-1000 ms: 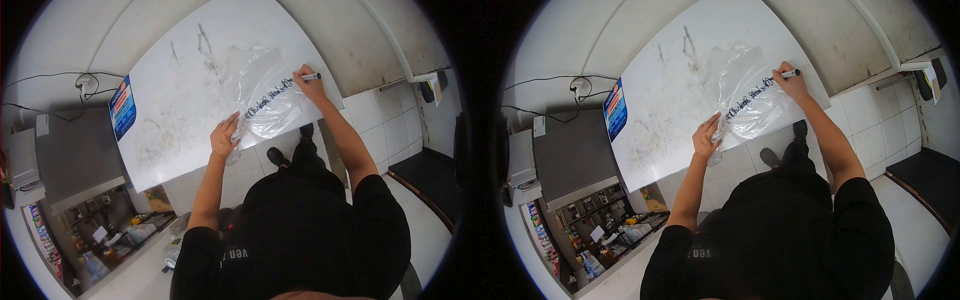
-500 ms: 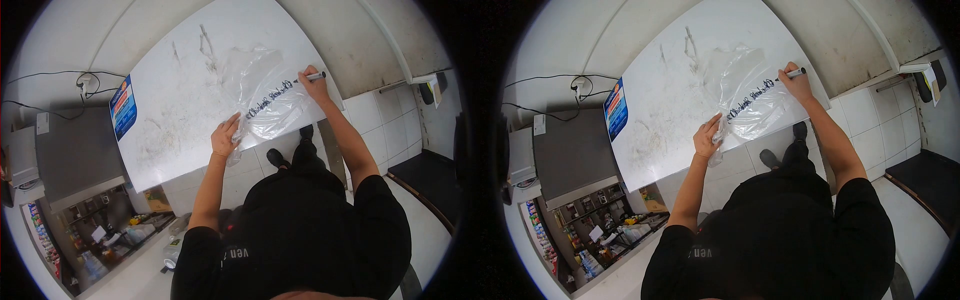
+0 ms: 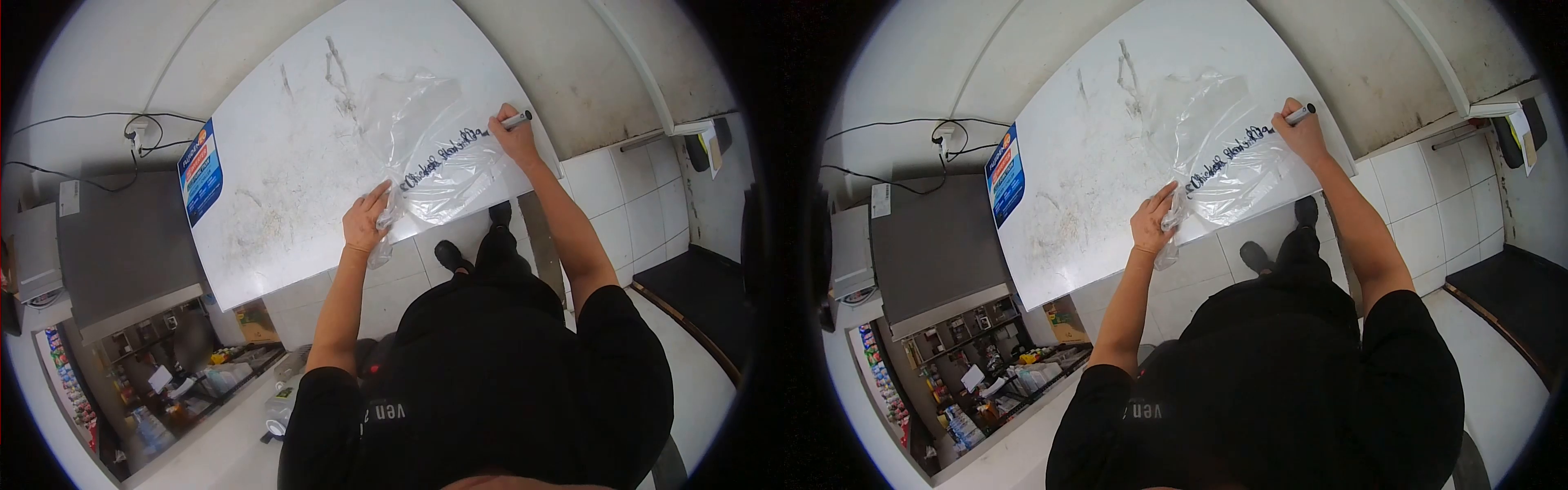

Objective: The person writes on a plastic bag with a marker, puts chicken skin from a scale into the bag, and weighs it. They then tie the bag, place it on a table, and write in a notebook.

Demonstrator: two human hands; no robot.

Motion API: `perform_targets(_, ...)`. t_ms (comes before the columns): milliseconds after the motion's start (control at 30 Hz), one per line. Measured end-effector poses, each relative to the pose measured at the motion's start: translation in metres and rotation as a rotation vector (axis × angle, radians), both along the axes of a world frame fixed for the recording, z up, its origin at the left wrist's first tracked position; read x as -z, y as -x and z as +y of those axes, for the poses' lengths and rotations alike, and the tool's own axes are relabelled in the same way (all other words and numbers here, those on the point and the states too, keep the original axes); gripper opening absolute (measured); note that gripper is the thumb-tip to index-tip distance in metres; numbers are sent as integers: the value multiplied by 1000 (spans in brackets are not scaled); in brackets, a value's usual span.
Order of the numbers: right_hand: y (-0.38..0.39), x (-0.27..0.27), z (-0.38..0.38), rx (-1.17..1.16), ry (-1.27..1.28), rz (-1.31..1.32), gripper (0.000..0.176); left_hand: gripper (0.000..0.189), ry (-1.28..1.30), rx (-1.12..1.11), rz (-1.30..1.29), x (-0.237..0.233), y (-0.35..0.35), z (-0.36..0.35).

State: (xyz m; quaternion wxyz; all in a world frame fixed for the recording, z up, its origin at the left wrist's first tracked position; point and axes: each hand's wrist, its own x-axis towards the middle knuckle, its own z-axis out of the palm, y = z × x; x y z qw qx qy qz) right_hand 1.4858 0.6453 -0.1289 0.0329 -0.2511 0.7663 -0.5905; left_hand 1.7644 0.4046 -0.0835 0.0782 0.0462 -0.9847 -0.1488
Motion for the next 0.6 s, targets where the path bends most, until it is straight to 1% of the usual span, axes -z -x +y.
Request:
perform_targets(33,0,1,1,-4,1,4,29,61,1,-4,4,0,1,1)
perform_targets(67,0,1,2,-29,-20,-39,29,57,-33,-19,54,1,2,1)
perform_targets(100,0,-2,0,-61,-38,-81,29,53,-65,-40,105,1,2,1)
perform_targets(133,-1,-10,-1,-84,-30,-74,29,53,-54,-61,112,7,2,-1)
perform_targets(200,-2,-33,-3,-62,-20,-213,20,43,-293,-343,428,25,1,-4)
perform_targets(233,-4,-50,-5,-85,-13,-206,20,21,-525,-432,463,24,2,-2)
perform_targets(267,-8,-68,-5,-160,57,-316,19,21,-517,-446,473,24,2,3)
perform_targets(300,-13,-82,-5,-232,125,-426,22,12,-837,-574,429,9,8,14)
perform_targets(333,-18,-90,-6,-241,125,-422,22,15,-1162,-691,375,-6,13,22)
perform_targets(367,-23,-98,-7,-378,171,-451,23,15,-1162,-694,383,-19,17,25)
perform_targets(400,-28,-107,-8,-515,215,-480,24,27,-1602,-559,321,-30,20,26)
perform_targets(433,-35,-125,-8,-548,227,-573,22,39,-2030,-385,242,-40,25,30)
perform_targets(467,-39,-144,-9,-580,238,-667,20,39,-2030,-384,251,-50,32,36)
perform_targets(533,-35,-160,-5,-617,231,-619,16,55,-2212,-278,233,-64,47,48)
perform_targets(567,-32,-168,-3,-648,225,-575,14,50,-2262,-186,243,-68,53,51)
perform_targets(600,-28,-179,1,-647,224,-573,14,50,-2263,-183,244,-74,59,56)
